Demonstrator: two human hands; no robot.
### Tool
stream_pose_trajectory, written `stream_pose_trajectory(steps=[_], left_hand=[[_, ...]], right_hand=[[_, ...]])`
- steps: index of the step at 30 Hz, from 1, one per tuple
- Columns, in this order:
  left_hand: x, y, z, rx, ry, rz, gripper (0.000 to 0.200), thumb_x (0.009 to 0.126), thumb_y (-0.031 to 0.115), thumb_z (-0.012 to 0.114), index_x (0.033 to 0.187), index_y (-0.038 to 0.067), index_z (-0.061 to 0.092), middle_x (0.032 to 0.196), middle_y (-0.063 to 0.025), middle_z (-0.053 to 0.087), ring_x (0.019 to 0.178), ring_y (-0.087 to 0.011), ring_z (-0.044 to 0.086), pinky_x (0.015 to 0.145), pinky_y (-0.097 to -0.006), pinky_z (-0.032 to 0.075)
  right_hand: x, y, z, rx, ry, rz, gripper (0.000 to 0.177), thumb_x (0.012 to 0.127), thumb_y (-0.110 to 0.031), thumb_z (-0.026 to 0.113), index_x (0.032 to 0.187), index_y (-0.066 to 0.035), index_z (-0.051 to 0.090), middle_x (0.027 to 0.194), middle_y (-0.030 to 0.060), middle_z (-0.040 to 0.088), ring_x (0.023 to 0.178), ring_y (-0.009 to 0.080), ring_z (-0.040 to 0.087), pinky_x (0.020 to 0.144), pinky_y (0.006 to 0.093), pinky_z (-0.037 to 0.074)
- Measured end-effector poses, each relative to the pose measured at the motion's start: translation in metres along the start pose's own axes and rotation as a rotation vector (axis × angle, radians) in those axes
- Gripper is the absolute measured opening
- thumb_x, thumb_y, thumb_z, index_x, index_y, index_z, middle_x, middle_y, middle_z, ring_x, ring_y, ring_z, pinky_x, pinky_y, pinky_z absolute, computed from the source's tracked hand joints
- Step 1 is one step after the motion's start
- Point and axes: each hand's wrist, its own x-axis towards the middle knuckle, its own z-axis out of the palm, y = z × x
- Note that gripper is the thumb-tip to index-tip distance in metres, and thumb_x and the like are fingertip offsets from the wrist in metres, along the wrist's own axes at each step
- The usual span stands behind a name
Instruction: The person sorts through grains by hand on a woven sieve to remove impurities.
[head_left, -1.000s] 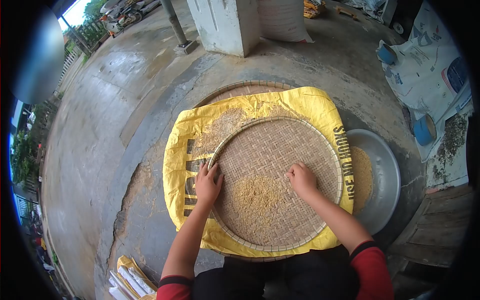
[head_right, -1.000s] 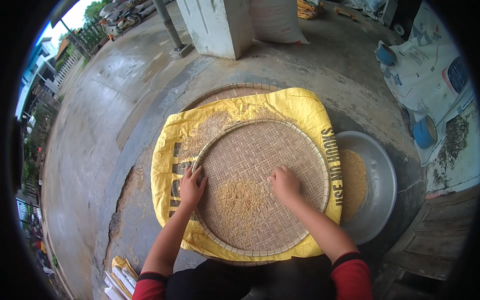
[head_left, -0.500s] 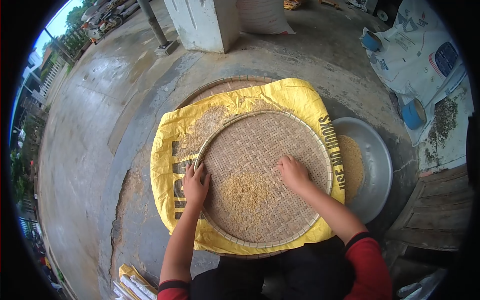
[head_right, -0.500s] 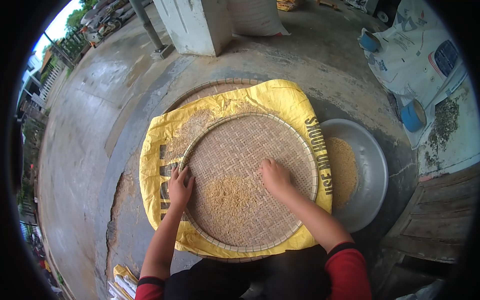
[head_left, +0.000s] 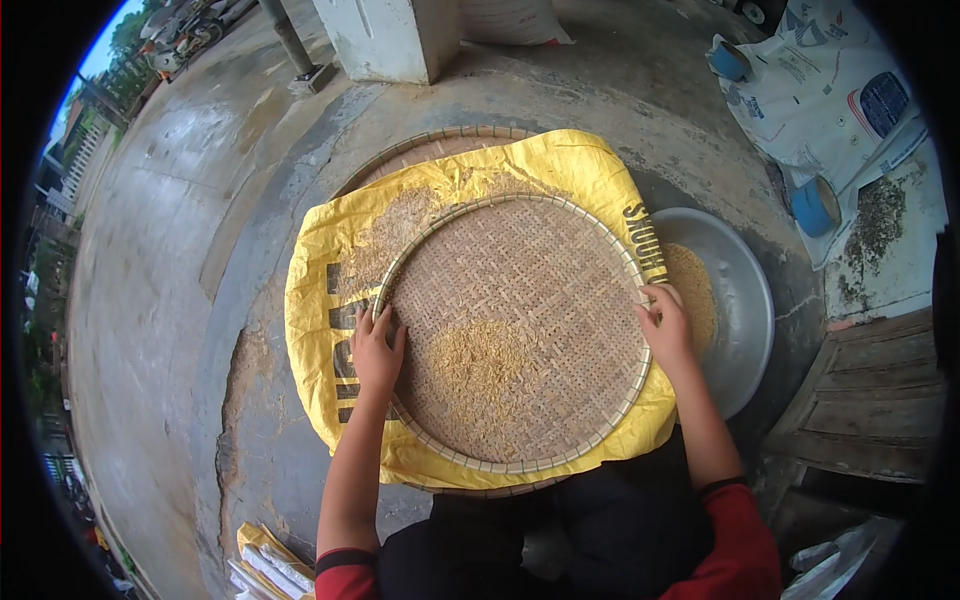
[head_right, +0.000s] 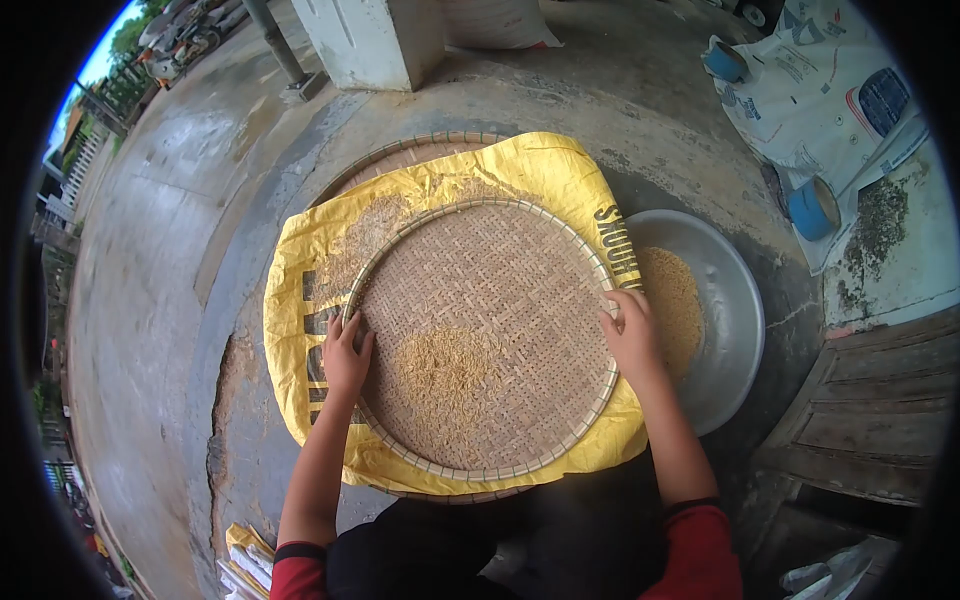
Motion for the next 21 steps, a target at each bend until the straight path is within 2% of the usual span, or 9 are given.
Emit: stream_pose_trajectory(steps=[1, 3, 6, 8, 21], left_hand=[[0.000, 0.000, 0.000, 0.000, 0.007, 0.005, 0.042, 0.082, 0.026, 0.064, 0.120, 0.012, 0.057, 0.128, -0.0160, 0.050, 0.127, -0.0344, 0.038, 0.100, -0.0446, 0.033], [-0.001, 0.000, 0.000, 0.007, 0.010, 0.005, 0.041, 0.082, 0.026, 0.064, 0.120, 0.012, 0.057, 0.128, -0.0160, 0.050, 0.127, -0.0344, 0.038, 0.100, -0.0446, 0.033], [0.000, 0.000, 0.001, 0.002, 0.012, 0.003, 0.041, 0.082, 0.026, 0.064, 0.120, 0.012, 0.057, 0.128, -0.0160, 0.050, 0.127, -0.0342, 0.038, 0.100, -0.0448, 0.033], [0.000, -0.001, 0.001, -0.001, 0.009, 0.002, 0.041, 0.082, 0.027, 0.064, 0.120, 0.012, 0.057, 0.128, -0.0160, 0.050, 0.127, -0.0342, 0.038, 0.101, -0.0449, 0.033], [0.001, 0.000, -0.001, -0.017, -0.003, -0.004, 0.042, 0.082, 0.026, 0.064, 0.120, 0.011, 0.058, 0.129, -0.0174, 0.049, 0.128, -0.0346, 0.037, 0.101, -0.0448, 0.033]], right_hand=[[0.003, -0.015, 0.011, 0.022, -0.159, -0.050, 0.028, 0.078, -0.007, 0.067, 0.105, -0.007, 0.059, 0.102, 0.0084, 0.056, 0.074, 0.0176, 0.058, 0.068, 0.0300, 0.048], [0.010, -0.037, 0.044, 0.016, -0.288, -0.139, 0.022, 0.079, -0.008, 0.066, 0.100, -0.005, 0.060, 0.096, 0.0067, 0.056, 0.066, 0.0172, 0.055, 0.063, 0.0291, 0.047], [0.019, -0.043, 0.086, 0.004, -0.357, -0.209, 0.019, 0.080, -0.015, 0.066, 0.097, -0.008, 0.061, 0.095, 0.0061, 0.056, 0.071, 0.0204, 0.058, 0.065, 0.0325, 0.048], [0.021, -0.049, 0.098, -0.136, -0.509, -0.074, 0.017, 0.083, -0.021, 0.063, 0.096, -0.010, 0.060, 0.102, 0.0058, 0.056, 0.086, 0.0272, 0.060, 0.074, 0.0393, 0.049], [0.008, -0.028, 0.127, -0.175, -0.328, -0.250, 0.012, 0.081, -0.015, 0.063, 0.085, -0.005, 0.058, 0.091, 0.0091, 0.054, 0.086, 0.0289, 0.056, 0.074, 0.0399, 0.047]])
